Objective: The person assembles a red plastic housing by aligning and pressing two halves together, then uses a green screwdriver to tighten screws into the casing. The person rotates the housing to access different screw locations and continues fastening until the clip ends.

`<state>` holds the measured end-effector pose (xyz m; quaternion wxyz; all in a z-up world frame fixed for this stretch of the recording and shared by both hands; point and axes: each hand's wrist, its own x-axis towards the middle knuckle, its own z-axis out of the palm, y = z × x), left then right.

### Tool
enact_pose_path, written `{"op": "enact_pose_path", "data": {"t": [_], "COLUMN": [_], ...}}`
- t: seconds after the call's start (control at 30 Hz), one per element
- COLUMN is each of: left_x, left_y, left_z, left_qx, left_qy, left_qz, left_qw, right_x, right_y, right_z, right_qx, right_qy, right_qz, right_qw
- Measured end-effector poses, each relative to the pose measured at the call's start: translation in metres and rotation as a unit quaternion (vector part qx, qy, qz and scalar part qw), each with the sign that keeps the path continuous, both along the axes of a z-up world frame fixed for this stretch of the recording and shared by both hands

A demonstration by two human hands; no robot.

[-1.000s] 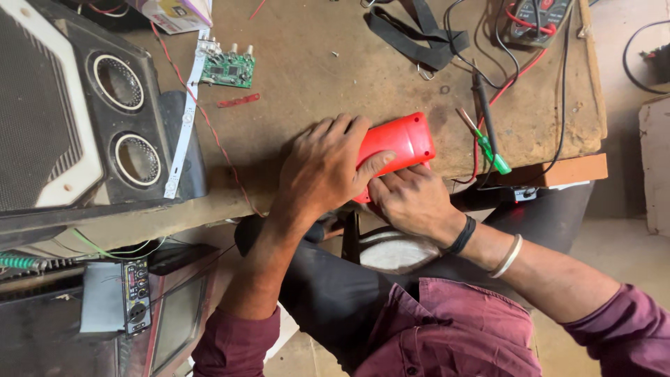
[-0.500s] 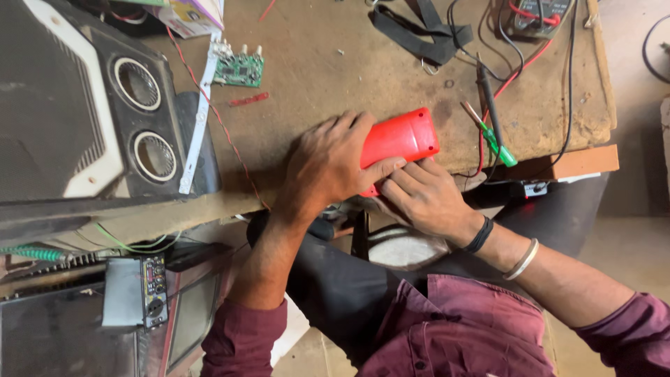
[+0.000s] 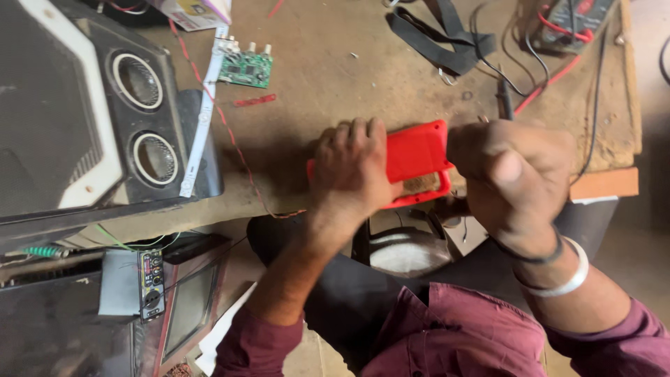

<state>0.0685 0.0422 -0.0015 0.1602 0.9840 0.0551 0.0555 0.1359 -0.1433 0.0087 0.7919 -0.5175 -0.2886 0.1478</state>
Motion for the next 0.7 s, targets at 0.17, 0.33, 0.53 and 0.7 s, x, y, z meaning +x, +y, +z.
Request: {"op": "enact_pose_path", "data": {"t": [0.17,0.33,0.53,0.7], "left_x": [0.003,0.001,-0.002,0.003], "left_y": [-0.009,-0.007,-0.007,-0.005], "left_z": [-0.006,-0.014,-0.015,-0.003], "left_qx": [-0.150,0.000,-0.006,-0.003], "left_qy": [0.126,0.064,0.026,0.016], "left_qz": [0.136,0.027,0.021,0.027], "left_qw": [0.971,0.998,0.999,1.000], "right_x": [0.022,0.029,0.014,0.037], "right_y": [0.059,0.048,0.031,0.059], "right_z": [-0.027,-0.045,0.050,0.029], "right_qx": [-0.241,-0.202,0.037,-0.092], "right_qy": [-0.066,-0.069,-0.040,-0.073], "right_qz": [-0.017,0.017,0.029,0.047], "right_qw": [0.968,0.977,0.998,0.992]}}
